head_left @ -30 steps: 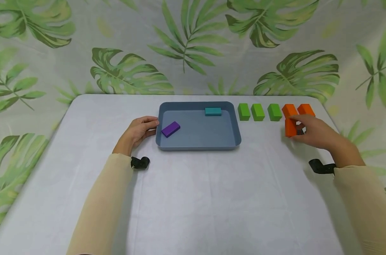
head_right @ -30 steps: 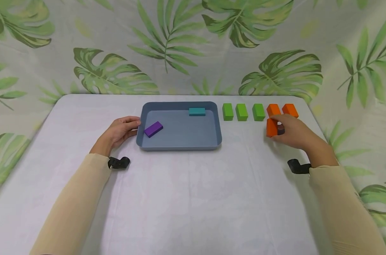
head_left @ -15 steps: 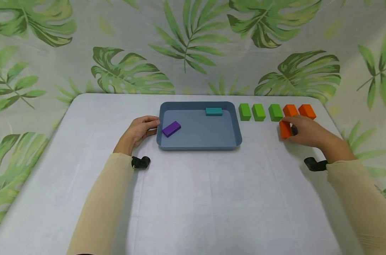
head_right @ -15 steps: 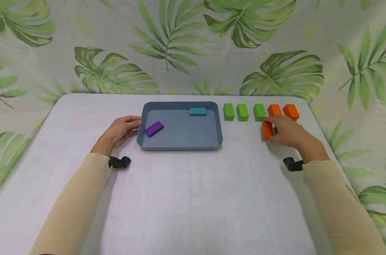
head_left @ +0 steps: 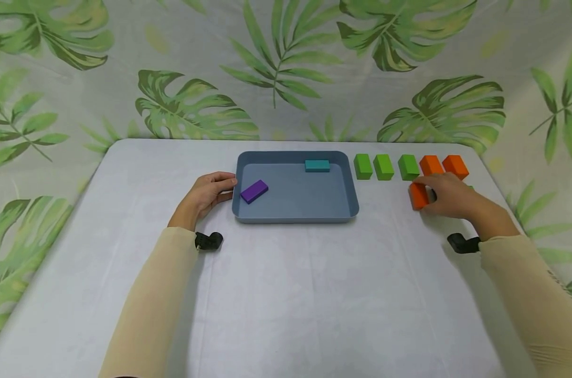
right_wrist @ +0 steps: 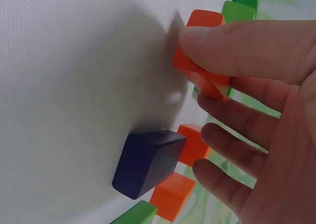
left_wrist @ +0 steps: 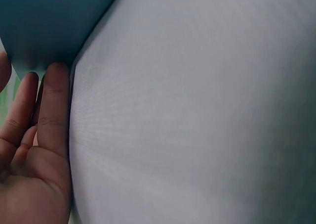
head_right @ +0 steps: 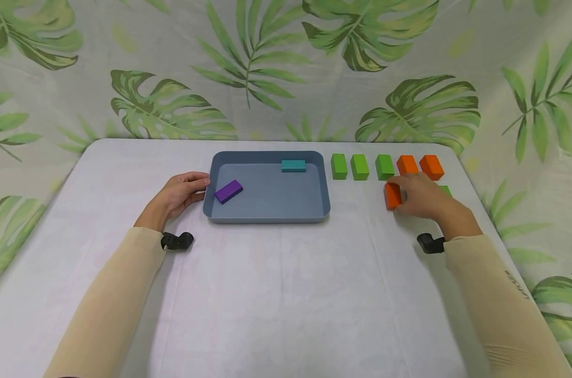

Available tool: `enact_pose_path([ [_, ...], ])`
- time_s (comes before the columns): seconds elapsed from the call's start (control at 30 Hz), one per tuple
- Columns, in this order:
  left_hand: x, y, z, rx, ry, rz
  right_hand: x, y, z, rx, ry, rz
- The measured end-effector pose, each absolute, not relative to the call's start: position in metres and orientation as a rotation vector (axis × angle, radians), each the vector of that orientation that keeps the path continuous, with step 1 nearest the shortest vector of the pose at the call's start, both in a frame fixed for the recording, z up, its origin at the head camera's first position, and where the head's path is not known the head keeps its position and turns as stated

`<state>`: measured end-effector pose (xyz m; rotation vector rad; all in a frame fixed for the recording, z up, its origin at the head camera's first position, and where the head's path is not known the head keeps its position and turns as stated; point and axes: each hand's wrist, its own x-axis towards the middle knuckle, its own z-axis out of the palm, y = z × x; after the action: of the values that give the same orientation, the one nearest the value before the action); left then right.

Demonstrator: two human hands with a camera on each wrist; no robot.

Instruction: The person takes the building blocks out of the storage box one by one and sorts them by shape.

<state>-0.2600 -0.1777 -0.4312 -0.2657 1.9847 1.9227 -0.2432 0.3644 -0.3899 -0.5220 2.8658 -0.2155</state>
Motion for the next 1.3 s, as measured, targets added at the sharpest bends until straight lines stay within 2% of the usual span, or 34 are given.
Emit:
enact_pose_path([
  [0.87,-0.260,-0.178,-0.431,-0.255,1.984,1.925,-0.243,0.360,-0.397,-0.475,2.818,-0.212],
  [1.3,-0.261,-0.178,-0.433,-0.250,1.980,1.937,-0.235,0.338,-0.367,-0.547,2.834,-0.402],
])
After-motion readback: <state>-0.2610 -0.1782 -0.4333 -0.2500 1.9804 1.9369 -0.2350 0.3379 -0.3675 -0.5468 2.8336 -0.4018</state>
